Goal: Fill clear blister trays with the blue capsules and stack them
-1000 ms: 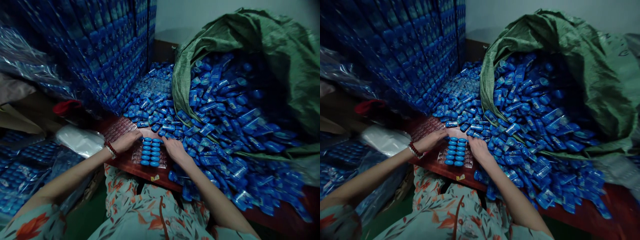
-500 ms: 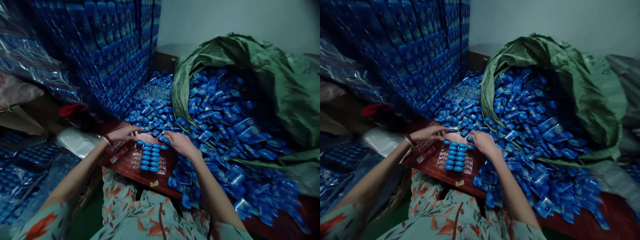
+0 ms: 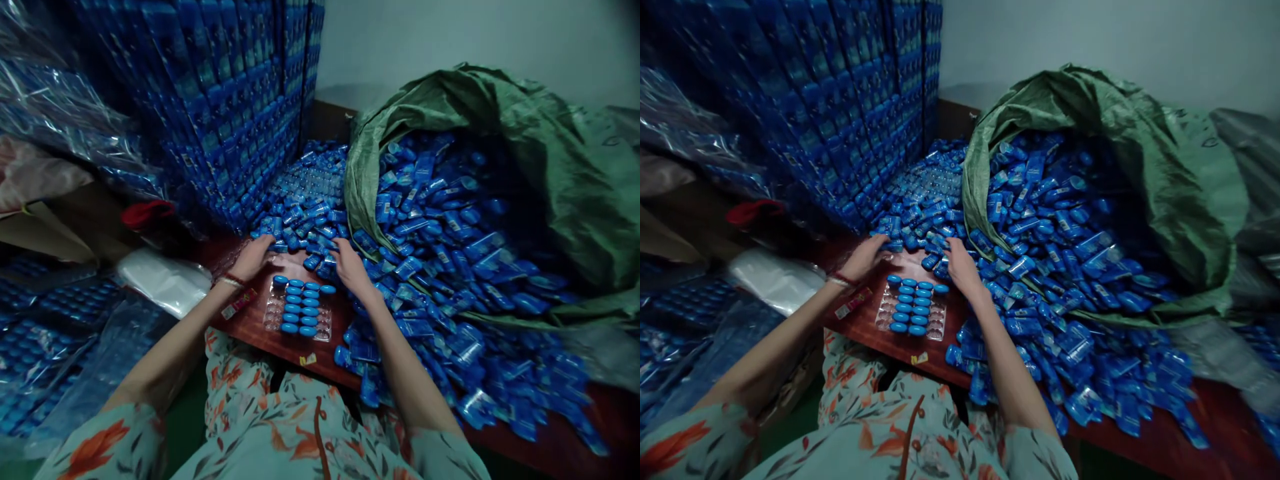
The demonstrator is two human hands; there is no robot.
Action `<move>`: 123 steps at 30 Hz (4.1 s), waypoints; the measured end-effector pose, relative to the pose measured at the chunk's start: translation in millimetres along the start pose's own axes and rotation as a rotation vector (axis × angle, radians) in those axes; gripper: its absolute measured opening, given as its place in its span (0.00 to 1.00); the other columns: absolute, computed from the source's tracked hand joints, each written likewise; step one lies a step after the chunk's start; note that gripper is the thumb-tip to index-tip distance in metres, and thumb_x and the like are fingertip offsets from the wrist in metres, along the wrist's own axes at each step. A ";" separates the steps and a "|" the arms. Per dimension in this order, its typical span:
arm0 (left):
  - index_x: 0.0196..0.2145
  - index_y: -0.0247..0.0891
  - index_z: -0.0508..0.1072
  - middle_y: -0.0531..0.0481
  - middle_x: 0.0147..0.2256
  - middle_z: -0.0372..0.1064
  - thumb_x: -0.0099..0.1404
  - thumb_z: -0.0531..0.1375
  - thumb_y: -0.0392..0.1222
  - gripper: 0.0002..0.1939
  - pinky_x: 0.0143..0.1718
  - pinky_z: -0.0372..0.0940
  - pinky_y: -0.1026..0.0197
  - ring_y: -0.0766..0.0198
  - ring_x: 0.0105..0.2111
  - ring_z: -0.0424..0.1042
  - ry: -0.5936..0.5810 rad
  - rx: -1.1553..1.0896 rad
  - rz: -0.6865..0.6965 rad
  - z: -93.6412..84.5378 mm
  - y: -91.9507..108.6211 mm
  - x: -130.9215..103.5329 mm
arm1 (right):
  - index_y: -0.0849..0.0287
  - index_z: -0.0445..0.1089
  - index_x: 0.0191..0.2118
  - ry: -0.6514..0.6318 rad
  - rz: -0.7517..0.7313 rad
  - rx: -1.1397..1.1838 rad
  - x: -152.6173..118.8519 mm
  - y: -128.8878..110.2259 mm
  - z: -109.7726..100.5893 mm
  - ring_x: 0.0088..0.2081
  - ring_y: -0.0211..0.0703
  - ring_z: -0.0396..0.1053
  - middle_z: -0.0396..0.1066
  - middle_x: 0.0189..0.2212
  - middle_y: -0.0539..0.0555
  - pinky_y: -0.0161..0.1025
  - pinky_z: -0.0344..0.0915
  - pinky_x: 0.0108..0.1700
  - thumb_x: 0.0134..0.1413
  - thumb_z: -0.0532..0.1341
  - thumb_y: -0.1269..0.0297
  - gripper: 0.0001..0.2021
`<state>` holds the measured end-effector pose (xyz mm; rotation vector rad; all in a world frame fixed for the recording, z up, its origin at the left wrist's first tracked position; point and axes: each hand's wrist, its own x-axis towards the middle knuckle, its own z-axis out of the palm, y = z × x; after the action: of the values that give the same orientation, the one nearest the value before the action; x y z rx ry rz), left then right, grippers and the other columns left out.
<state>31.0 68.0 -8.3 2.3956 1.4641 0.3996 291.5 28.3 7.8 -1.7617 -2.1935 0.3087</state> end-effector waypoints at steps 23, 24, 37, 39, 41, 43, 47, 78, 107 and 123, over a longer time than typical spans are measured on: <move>0.51 0.38 0.64 0.43 0.44 0.65 0.68 0.47 0.34 0.16 0.41 0.66 0.59 0.62 0.43 0.67 0.277 -0.184 0.251 43.2 12.2 -96.9 | 0.56 0.64 0.46 0.089 -0.267 0.318 -99.2 9.0 39.0 0.41 0.41 0.67 0.66 0.39 0.56 0.37 0.67 0.42 0.62 0.46 0.71 0.13; 0.52 0.39 0.63 0.43 0.44 0.65 0.68 0.47 0.34 0.17 0.42 0.66 0.59 0.62 0.43 0.67 0.272 -0.171 0.282 43.4 11.2 -97.4 | 0.56 0.64 0.45 0.075 -0.266 0.315 -99.3 10.2 39.6 0.40 0.40 0.67 0.66 0.39 0.56 0.36 0.67 0.41 0.62 0.46 0.72 0.12; 0.46 0.35 0.68 0.41 0.40 0.66 0.67 0.45 0.35 0.16 0.39 0.65 0.55 0.57 0.39 0.63 -0.114 0.068 0.460 22.1 21.5 -79.4 | 0.57 0.66 0.44 -0.260 -0.180 -0.114 -85.0 -14.6 2.6 0.35 0.40 0.65 0.67 0.39 0.55 0.33 0.55 0.29 0.57 0.47 0.77 0.15; 0.47 0.35 0.68 0.41 0.42 0.66 0.67 0.45 0.34 0.16 0.41 0.65 0.55 0.57 0.41 0.63 -0.111 0.047 0.472 24.4 21.2 -76.9 | 0.56 0.66 0.44 -0.248 -0.177 -0.125 -86.5 -17.7 5.1 0.35 0.39 0.66 0.68 0.40 0.55 0.33 0.55 0.29 0.58 0.48 0.77 0.15; 0.49 0.37 0.67 0.42 0.45 0.65 0.67 0.45 0.33 0.17 0.43 0.64 0.55 0.58 0.44 0.63 -0.063 0.014 0.441 28.2 17.6 -74.6 | 0.57 0.67 0.46 -0.224 -0.163 -0.137 -87.0 -19.3 9.2 0.36 0.41 0.67 0.68 0.41 0.56 0.33 0.57 0.30 0.58 0.48 0.77 0.16; 0.51 0.39 0.66 0.42 0.47 0.64 0.66 0.45 0.33 0.18 0.44 0.64 0.54 0.58 0.45 0.63 -0.003 0.002 0.400 31.7 13.8 -74.4 | 0.57 0.67 0.49 -0.209 -0.154 -0.152 -87.6 -17.6 11.2 0.38 0.44 0.67 0.69 0.42 0.58 0.36 0.60 0.33 0.59 0.48 0.76 0.17; 0.52 0.42 0.66 0.41 0.49 0.61 0.65 0.50 0.34 0.18 0.44 0.63 0.49 0.54 0.46 0.62 0.198 0.039 0.301 30.0 21.8 -89.7 | 0.53 0.64 0.55 -0.131 -0.144 -0.046 -107.9 0.2 -4.3 0.42 0.45 0.68 0.67 0.48 0.58 0.39 0.64 0.40 0.58 0.48 0.75 0.21; 0.58 0.34 0.58 0.38 0.48 0.65 0.68 0.48 0.46 0.23 0.45 0.59 0.52 0.54 0.45 0.64 -0.227 0.030 0.501 113.1 181.7 -97.0 | 0.46 0.62 0.56 0.181 0.188 0.019 -298.0 15.5 79.2 0.60 0.57 0.53 0.58 0.57 0.58 0.61 0.59 0.55 0.54 0.59 0.57 0.22; 0.46 0.39 0.67 0.50 0.39 0.68 0.59 0.61 0.39 0.16 0.41 0.67 0.60 0.65 0.37 0.70 0.613 -0.459 -0.191 40.3 37.4 -131.0 | 0.54 0.66 0.47 0.574 0.349 0.515 -203.9 -21.7 25.9 0.37 0.40 0.70 0.69 0.38 0.52 0.38 0.69 0.38 0.52 0.62 0.66 0.15; 0.53 0.37 0.62 0.44 0.39 0.65 0.68 0.44 0.33 0.18 0.39 0.64 0.59 0.62 0.37 0.64 0.126 0.097 0.341 34.5 17.6 -109.9 | 0.61 0.67 0.50 0.052 -0.301 -0.168 -123.5 -14.0 39.0 0.34 0.42 0.65 0.69 0.34 0.58 0.39 0.59 0.35 0.61 0.46 0.74 0.17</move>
<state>10.3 -41.7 -41.3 2.7511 1.1425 0.5781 288.5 -94.2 -36.4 -1.4663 -2.4632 0.0089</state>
